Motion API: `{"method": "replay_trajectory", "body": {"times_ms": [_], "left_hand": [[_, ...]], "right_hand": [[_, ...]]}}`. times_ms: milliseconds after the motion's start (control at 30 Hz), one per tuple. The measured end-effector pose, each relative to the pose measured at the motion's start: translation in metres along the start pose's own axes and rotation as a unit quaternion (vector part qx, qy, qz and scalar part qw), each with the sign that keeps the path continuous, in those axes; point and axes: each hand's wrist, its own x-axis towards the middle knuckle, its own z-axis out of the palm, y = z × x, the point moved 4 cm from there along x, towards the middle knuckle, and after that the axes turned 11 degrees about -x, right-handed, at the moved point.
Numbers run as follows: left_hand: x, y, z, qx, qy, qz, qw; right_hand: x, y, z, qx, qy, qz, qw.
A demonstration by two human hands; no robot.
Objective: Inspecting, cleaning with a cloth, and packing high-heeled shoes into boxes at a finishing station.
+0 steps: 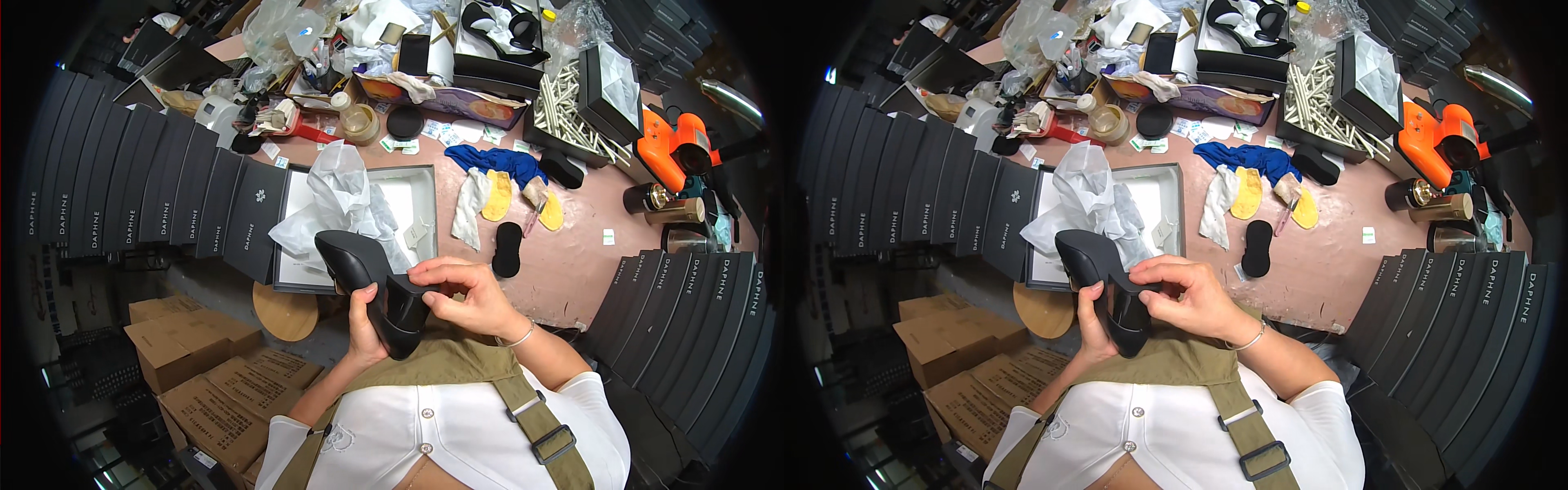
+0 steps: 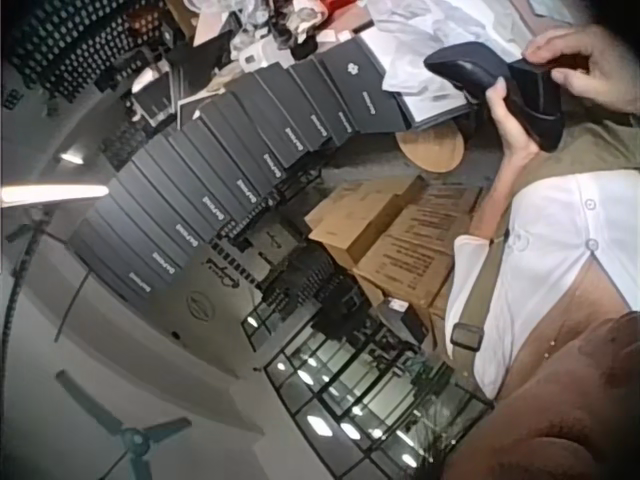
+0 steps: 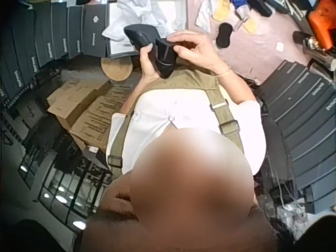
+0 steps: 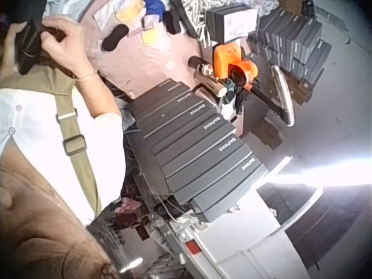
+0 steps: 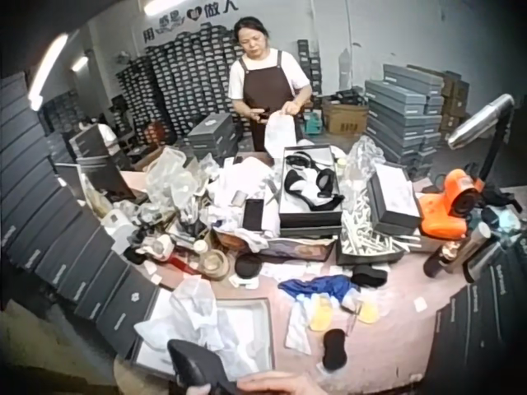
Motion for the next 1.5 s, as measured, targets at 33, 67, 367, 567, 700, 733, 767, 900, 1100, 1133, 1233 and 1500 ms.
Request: {"method": "replay_trajectory", "body": {"times_ms": [33, 67, 367, 567, 700, 733, 767, 900, 1100, 1133, 1233, 1500], "left_hand": [[-0.001, 0.000, 0.000, 0.000, 0.002, 0.000, 1.000], [-0.001, 0.000, -0.001, 0.001, 0.004, 0.000, 1.000], [0.000, 0.002, -0.010, -0.007, -0.016, -0.015, 1.000], [-0.006, 0.008, -0.026, 0.043, 0.005, -0.076, 0.996], [-0.017, 0.084, -0.054, 0.602, -0.132, -0.107, 0.780], [-0.022, 0.098, -0.046, 0.615, -0.045, -0.043, 0.786], [-0.021, 0.100, -0.029, 0.616, -0.095, 0.057, 0.780], [-0.007, 0.046, 0.018, 0.635, -0.239, 0.064, 0.732], [0.004, 0.035, 0.011, 0.500, -0.197, -0.081, 0.840], [0.003, 0.037, 0.006, 0.479, -0.187, -0.074, 0.854], [0.012, 0.043, 0.011, 0.417, -0.168, -0.055, 0.892], [0.035, 0.033, 0.026, 0.433, -0.234, -0.032, 0.870]], "right_hand": [[0.001, 0.002, 0.000, 0.000, -0.001, -0.002, 1.000], [0.001, 0.003, 0.001, 0.002, -0.002, -0.004, 1.000], [0.004, 0.008, -0.002, -0.019, -0.044, -0.050, 0.998], [-0.002, 0.012, 0.016, 0.066, -0.178, 0.026, 0.981], [-0.012, 0.031, 0.018, 0.206, -0.160, 0.107, 0.959], [-0.016, 0.041, 0.019, 0.246, -0.162, 0.147, 0.944], [-0.018, 0.046, 0.023, 0.251, -0.155, 0.143, 0.945], [-0.024, 0.065, 0.032, 0.291, -0.253, 0.185, 0.904], [-0.011, 0.115, -0.077, -0.057, -0.084, 0.210, 0.972], [-0.005, 0.136, -0.098, -0.150, -0.019, 0.159, 0.976], [0.010, 0.133, -0.135, -0.162, 0.086, 0.146, 0.972], [0.170, 0.081, -0.149, -0.361, 0.162, -0.036, 0.918]]}}
